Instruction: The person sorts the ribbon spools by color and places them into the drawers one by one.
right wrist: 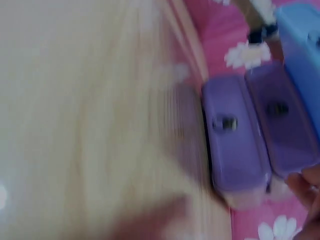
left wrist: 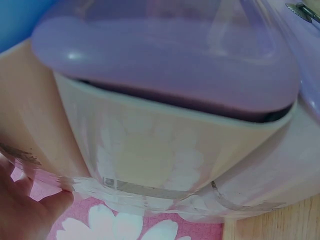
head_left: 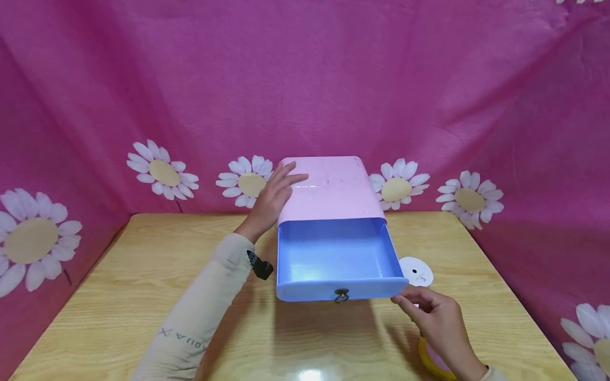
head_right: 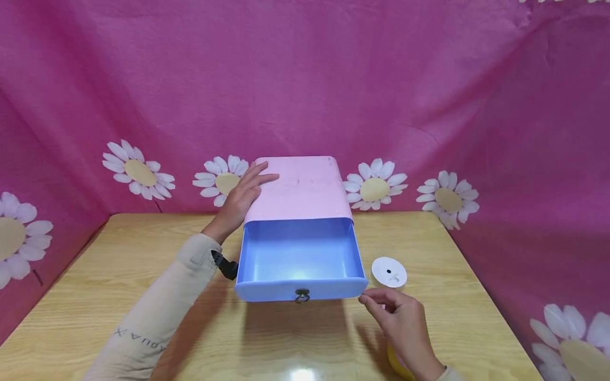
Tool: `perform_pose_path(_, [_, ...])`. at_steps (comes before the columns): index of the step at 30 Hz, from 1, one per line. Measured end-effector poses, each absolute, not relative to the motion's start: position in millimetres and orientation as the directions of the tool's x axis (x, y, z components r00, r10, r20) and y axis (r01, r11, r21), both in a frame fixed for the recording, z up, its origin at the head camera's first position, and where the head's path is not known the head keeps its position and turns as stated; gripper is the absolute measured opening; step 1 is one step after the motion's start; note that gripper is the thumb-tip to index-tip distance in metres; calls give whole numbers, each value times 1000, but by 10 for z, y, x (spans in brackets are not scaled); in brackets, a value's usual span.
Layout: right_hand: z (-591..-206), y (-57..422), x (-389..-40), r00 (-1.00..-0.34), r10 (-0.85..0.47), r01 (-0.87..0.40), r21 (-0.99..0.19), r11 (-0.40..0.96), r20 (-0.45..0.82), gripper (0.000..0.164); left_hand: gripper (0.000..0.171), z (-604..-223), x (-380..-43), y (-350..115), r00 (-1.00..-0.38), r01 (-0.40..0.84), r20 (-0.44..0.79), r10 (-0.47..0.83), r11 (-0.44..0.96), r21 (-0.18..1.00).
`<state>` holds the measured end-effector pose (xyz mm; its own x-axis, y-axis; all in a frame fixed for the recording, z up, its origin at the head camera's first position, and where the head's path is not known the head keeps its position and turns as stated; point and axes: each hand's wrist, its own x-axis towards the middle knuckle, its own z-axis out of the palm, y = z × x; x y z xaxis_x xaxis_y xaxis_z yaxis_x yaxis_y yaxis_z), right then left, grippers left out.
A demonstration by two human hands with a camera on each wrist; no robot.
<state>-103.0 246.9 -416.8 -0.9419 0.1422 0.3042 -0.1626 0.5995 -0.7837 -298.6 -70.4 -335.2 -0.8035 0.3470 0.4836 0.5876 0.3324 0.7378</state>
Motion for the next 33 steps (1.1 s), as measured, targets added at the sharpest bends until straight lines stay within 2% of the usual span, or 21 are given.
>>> perform_pose_path(6, [-4100, 2707, -1332, -970, 106, -68, -661, 747, 219, 23, 41, -3342, -3007, -744, -797, 595, 498, 342, 305, 743])
perform_pose_path(11, [-4055, 2853, -1495, -991, 67, -17, -600, 800, 118, 36, 41, -3353, -3003, -754, -799, 592, 496, 340, 298, 749])
perform_pose_path(17, [-4081, 2897, -1636, -995, 68, 22, -524, 851, 69, 44, 41, -3200, -2810, -745, -804, 586, 496, 329, 295, 754])
perform_pose_path(20, [-4126, 2887, -1694, -996, 80, 57, -486, 872, 26, 57, 41, -3125, -2716, -744, -808, 580, 487, 332, 296, 759])
perform_pose_path(26, [-4224, 2908, -1765, -989, 137, 150, -476, 866, -61, 89, 41, -3274, -2901, -734, -794, 598, 504, 340, 291, 747])
perform_pose_path(33, [-4288, 2959, -1815, -984, 146, 178, -505, 845, -103, 99, 40, -3405, -3042, -721, -787, 608, 508, 351, 299, 735])
